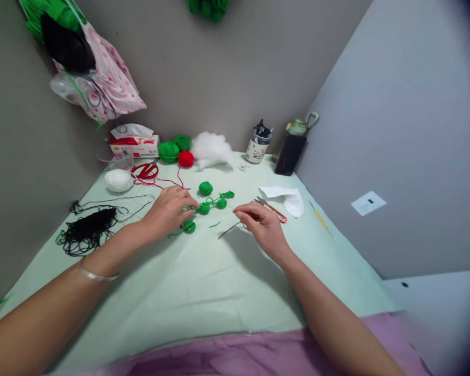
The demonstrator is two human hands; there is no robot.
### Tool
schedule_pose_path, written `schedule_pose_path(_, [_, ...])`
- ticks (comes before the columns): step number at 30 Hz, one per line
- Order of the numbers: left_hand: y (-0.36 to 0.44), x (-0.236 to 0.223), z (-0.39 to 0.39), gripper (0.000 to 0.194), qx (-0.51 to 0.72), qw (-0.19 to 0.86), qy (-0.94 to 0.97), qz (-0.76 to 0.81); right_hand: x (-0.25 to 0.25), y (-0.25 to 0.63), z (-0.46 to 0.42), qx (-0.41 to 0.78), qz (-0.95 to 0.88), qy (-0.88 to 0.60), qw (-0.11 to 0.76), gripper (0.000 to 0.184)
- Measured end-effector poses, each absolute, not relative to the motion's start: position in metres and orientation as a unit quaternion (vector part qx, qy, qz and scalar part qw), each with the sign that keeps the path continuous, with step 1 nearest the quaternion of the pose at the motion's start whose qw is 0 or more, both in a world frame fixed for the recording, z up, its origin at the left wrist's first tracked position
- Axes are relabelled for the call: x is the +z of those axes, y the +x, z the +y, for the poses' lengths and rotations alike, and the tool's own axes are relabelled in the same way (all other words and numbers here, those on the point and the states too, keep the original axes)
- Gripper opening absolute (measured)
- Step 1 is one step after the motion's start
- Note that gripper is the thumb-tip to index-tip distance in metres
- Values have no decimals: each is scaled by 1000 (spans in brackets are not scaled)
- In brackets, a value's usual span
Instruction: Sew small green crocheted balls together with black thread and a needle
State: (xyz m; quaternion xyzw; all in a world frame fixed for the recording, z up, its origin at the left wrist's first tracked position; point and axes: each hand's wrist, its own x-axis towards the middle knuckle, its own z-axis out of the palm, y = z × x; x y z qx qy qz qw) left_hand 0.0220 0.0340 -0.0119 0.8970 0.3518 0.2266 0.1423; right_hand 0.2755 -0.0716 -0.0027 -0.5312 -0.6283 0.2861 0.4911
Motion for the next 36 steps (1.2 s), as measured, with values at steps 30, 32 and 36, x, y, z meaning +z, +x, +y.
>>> schedule_pose_path(30, [43,3,-37,25,333,790,436,275,17,250,-104,342,-664,-489,451,16])
schedule_pose_path(32, [44,2,-38,25,329,792,436,273,16,250,-104,339,-673,-494,433,16])
schedule_pose_path(36, [46,0,-39,24,327,792,437,273,14,249,-104,334,-685,-506,404,17])
